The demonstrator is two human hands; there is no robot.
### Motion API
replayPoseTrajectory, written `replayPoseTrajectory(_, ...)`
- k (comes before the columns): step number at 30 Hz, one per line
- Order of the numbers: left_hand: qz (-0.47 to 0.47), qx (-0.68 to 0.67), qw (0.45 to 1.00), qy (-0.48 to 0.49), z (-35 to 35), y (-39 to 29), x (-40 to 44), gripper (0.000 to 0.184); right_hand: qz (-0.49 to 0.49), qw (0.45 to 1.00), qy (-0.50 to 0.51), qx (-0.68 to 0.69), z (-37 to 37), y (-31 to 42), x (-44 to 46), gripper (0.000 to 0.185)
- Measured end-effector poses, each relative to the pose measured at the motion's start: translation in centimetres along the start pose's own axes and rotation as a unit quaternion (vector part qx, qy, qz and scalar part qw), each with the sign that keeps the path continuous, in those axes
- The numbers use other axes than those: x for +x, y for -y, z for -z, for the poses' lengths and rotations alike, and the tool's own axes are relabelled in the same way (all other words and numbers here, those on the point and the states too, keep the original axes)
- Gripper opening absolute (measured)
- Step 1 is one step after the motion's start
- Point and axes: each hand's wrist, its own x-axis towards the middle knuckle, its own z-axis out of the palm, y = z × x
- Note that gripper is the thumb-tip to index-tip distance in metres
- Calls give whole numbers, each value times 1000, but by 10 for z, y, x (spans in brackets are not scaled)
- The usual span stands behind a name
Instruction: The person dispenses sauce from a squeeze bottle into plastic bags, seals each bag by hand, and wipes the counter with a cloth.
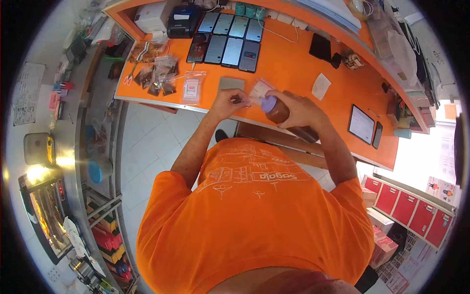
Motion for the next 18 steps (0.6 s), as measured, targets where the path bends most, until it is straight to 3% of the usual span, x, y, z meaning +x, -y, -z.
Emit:
replayPoseTrajectory(3,-4,54,998,36,-3,-1,-6,11,-49,988,102,-107,2,20,3,92)
replayPoseTrajectory(6,-17,71,996,55,-10,4,-7,12,-58,975,139,-164,-1,21,10,97)
replayPoseTrajectory(12,-23,39,997,55,-17,2,-9,12,-56,968,137,-204,-2,21,9,95)
replayPoseTrajectory(15,-26,14,999,31,-13,-2,-13,15,-33,987,102,-121,-1,12,4,93)
replayPoseTrajectory(18,3,-99,995,-7,-11,4,-12,17,19,999,-39,-3,-11,2,-5,89)
